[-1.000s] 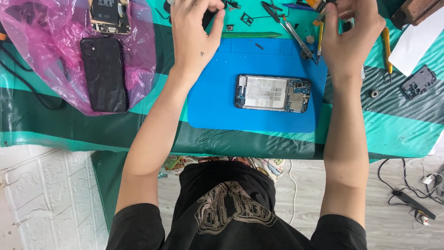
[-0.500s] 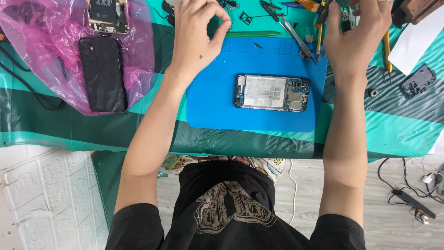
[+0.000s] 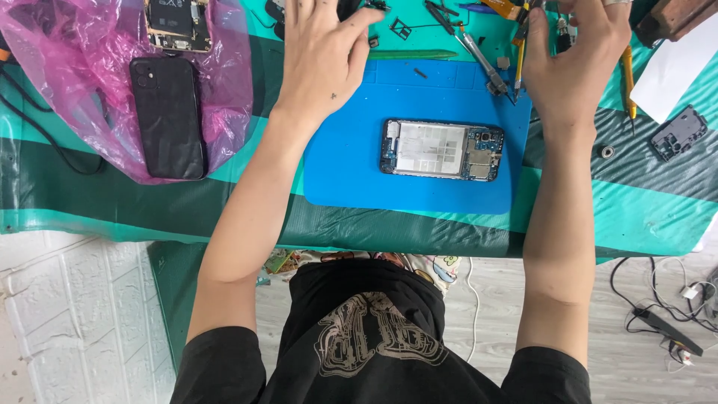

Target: Repairing a mobile phone by aligning internal components and securing them with a screwdriver.

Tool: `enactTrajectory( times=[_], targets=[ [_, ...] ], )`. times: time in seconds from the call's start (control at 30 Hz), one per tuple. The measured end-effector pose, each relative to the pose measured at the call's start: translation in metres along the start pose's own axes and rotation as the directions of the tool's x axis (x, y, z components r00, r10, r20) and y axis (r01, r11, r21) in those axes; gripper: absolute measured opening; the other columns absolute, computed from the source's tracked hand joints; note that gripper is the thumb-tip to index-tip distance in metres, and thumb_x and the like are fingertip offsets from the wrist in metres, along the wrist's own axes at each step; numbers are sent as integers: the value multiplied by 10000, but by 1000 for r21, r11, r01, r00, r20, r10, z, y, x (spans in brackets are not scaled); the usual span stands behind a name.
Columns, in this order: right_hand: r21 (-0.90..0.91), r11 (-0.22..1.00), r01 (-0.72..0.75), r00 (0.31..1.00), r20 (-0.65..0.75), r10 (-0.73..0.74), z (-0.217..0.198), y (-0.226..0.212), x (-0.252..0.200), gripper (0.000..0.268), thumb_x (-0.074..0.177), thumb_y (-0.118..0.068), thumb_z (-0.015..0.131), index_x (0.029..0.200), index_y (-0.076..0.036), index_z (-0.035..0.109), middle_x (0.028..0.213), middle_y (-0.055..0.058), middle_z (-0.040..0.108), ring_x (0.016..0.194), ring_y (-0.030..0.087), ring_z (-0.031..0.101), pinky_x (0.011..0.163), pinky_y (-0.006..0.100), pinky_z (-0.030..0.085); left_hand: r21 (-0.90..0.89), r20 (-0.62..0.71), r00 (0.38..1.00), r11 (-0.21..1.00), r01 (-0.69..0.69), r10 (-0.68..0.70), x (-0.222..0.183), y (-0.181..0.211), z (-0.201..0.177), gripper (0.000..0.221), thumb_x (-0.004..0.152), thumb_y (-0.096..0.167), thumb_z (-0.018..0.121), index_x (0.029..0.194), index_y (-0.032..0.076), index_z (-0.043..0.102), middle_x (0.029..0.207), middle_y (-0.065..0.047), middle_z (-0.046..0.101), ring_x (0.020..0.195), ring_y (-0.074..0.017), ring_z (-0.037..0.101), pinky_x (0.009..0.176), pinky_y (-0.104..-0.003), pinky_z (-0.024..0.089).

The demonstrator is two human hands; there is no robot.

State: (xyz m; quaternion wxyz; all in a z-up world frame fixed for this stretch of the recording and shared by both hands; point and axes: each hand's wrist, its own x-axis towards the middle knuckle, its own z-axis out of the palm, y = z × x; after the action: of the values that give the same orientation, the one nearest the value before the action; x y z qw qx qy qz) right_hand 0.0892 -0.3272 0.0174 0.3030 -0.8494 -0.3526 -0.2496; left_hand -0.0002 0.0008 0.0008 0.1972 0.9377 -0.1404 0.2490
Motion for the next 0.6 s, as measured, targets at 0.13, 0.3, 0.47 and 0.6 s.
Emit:
enactTrajectory(
  times=[0.13, 0.3, 0.47, 0.6],
  targets=[
    [13, 1000, 3, 1000, 11, -3, -1, -1, 1, 137, 1104, 68, 801, 1124, 50, 667, 1021, 202, 581, 925, 349, 488, 736, 518, 385, 50, 22, 999, 998, 46, -47, 0, -1, -1, 264, 1108, 120, 653, 1356, 117, 742, 1421, -213, 548, 1342, -465, 429, 1118, -657, 352],
    [-18, 1000, -25, 999, 35, 26, -1, -3, 2, 133, 1112, 41, 804, 1203, 44, 707, 1011, 195, 589, 929, 322, 522, 734, 488, 411, 55, 5, 999, 997, 47, -47, 0, -2, 3, 350, 1089, 102, 725, 1433, 141, 672, 1476, -188, 553, 1378, -444, 451, 1163, -631, 371],
    [-32, 999, -17, 999, 37, 18, -1, 0, -2, 179, 1107, 65, 843, 1135, 38, 668, 1008, 184, 574, 915, 321, 493, 709, 480, 362, 53, 22, 999, 998, 44, -45, -2, -3, 5, 243, 1109, 172, 699, 1347, 133, 728, 1416, -220, 539, 1339, -461, 430, 1116, -656, 376],
    [-26, 1000, 5, 1000, 29, -4, -1, 1, -1, 178, 1104, 72, 825, 1131, 24, 656, 1023, 191, 597, 914, 341, 520, 718, 492, 378, 43, 38, 998, 998, 44, -46, -3, -2, 6, 272, 1122, 160, 713, 1393, 137, 708, 1464, -228, 516, 1377, -474, 398, 1147, -674, 355]
  ],
)
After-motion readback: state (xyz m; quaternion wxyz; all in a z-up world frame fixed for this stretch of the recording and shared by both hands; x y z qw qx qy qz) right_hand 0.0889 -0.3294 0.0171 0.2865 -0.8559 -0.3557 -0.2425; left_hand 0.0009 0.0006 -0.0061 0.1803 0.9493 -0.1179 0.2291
